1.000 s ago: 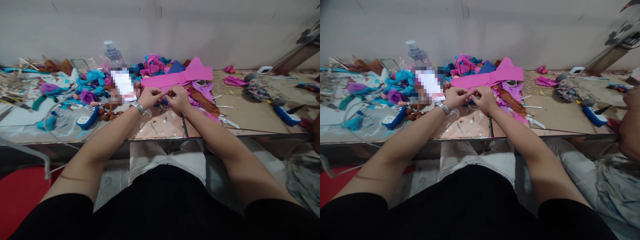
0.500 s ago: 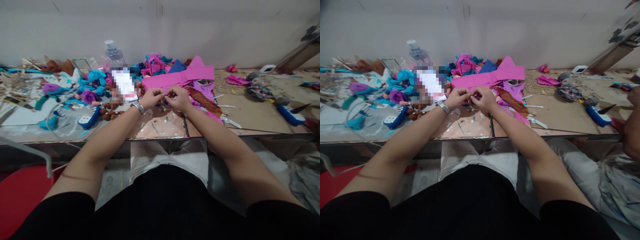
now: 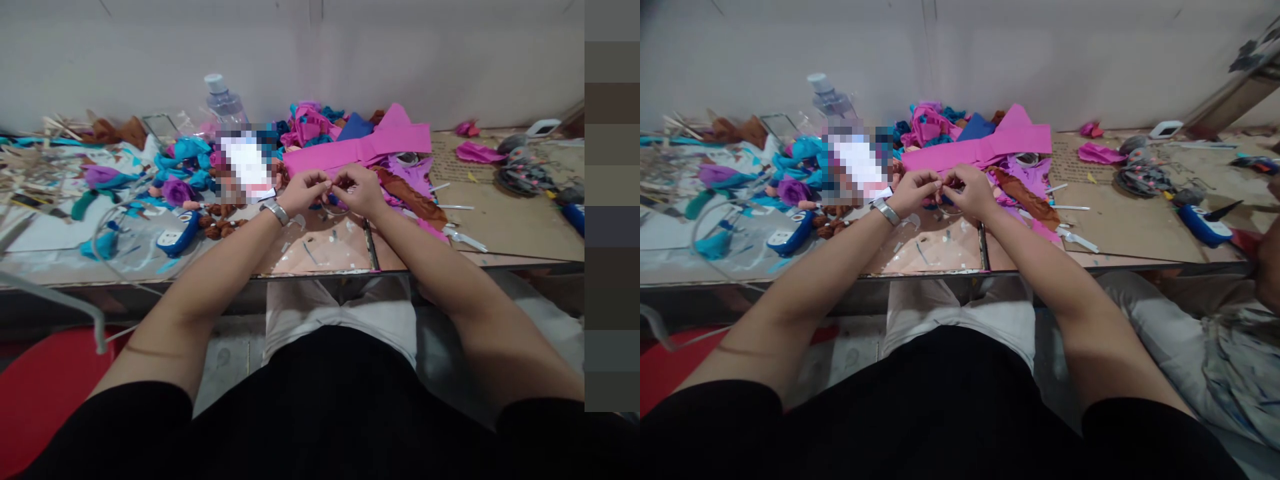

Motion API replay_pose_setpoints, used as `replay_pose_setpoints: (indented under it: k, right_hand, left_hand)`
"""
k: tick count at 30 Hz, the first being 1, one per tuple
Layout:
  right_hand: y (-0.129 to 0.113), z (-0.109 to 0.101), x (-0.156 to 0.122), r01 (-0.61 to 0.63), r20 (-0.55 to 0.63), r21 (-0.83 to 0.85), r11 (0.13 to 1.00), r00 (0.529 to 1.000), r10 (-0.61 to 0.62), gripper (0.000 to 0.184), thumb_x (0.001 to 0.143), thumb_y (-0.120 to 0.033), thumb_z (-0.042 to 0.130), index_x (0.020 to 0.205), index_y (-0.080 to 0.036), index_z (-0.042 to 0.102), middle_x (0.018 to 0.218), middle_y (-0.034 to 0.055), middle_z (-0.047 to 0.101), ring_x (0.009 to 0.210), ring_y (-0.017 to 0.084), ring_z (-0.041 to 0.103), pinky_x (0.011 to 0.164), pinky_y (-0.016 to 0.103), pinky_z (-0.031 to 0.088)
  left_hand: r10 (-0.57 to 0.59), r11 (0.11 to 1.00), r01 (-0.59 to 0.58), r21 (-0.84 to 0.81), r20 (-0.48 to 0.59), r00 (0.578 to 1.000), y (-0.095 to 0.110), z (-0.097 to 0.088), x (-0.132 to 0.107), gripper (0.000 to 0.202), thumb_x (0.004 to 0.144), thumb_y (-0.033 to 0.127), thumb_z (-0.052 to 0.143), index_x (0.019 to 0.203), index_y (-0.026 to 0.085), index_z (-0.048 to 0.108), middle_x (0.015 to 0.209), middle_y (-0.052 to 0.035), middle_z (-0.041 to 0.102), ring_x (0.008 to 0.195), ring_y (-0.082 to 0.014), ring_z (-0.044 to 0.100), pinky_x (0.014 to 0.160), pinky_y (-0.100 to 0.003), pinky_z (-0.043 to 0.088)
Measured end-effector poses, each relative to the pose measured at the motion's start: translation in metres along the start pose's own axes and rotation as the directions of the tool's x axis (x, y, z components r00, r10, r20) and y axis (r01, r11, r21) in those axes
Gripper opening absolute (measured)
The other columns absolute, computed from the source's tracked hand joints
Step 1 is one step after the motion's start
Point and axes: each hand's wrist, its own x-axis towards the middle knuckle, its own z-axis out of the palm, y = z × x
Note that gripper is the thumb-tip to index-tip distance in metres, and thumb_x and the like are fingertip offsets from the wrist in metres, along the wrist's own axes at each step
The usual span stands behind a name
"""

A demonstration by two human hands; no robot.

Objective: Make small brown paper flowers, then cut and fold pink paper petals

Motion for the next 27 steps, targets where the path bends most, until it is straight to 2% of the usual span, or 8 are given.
replay_pose_setpoints:
  k: [3,9,14,19,27]
  right_hand:
    - [0.001,0.001,0.0,0.001,-0.006,0.003,1.0,1.0,-0.001,0.054,0.104,-0.076,0.067,0.092,-0.023,0.071,0.088,0.0059,0.075,0.081,0.022,0.066,0.079,0.038,0.053]
    - [0.002,-0.002,0.001,0.035,-0.007,0.042,0.998,0.999,-0.035,0.047,0.102,-0.07,0.073,0.097,-0.023,0.074,0.093,0.0068,0.077,0.082,0.023,0.068,0.081,0.04,0.056]
    - [0.001,-0.003,0.0,0.024,0.005,0.062,0.998,1.0,-0.025,0.045,0.103,-0.067,0.072,0.103,-0.022,0.076,0.097,0.0069,0.078,0.082,0.023,0.07,0.082,0.039,0.059]
    - [0.007,0.0,0.0,0.021,0.009,0.03,0.999,1.0,-0.022,0.048,0.104,-0.07,0.071,0.107,-0.023,0.079,0.098,0.0072,0.079,0.085,0.025,0.073,0.086,0.043,0.063]
    - [0.013,-0.001,-0.002,-0.021,0.024,0.012,1.0,0.999,0.021,0.038,0.106,-0.062,0.075,0.109,-0.024,0.081,0.104,0.0092,0.082,0.093,0.029,0.076,0.093,0.05,0.067]
  left_hand:
    - [-0.021,1.0,0.021,-0.007,-0.016,1.0,0.0,0.0,0.0,0.038,0.089,0.051,0.091,0.088,0.02,0.071,0.069,-0.0008,0.073,0.058,-0.0119,0.066,0.056,-0.022,0.047]
    - [-0.077,0.996,0.076,-0.056,-0.024,0.997,0.0,0.001,0.0,0.049,0.088,0.063,0.093,0.09,0.021,0.069,0.069,-0.0002,0.074,0.055,-0.0104,0.063,0.051,-0.02,0.044]
    - [-0.051,0.998,0.05,-0.041,-0.022,0.998,0.002,0.002,0.0,0.058,0.086,0.073,0.093,0.092,0.02,0.068,0.069,0.0009,0.072,0.054,-0.0089,0.061,0.05,-0.019,0.043]
    - [-0.022,1.0,0.022,-0.003,-0.012,1.0,0.004,0.0,-0.001,0.058,0.09,0.073,0.09,0.091,0.02,0.068,0.07,0.0,0.072,0.054,-0.0088,0.06,0.05,-0.02,0.044]
    - [-0.022,0.998,0.025,0.06,-0.049,0.999,0.002,0.001,0.0,0.054,0.095,0.072,0.086,0.093,0.021,0.069,0.072,-0.0003,0.071,0.054,-0.0093,0.06,0.05,-0.021,0.045]
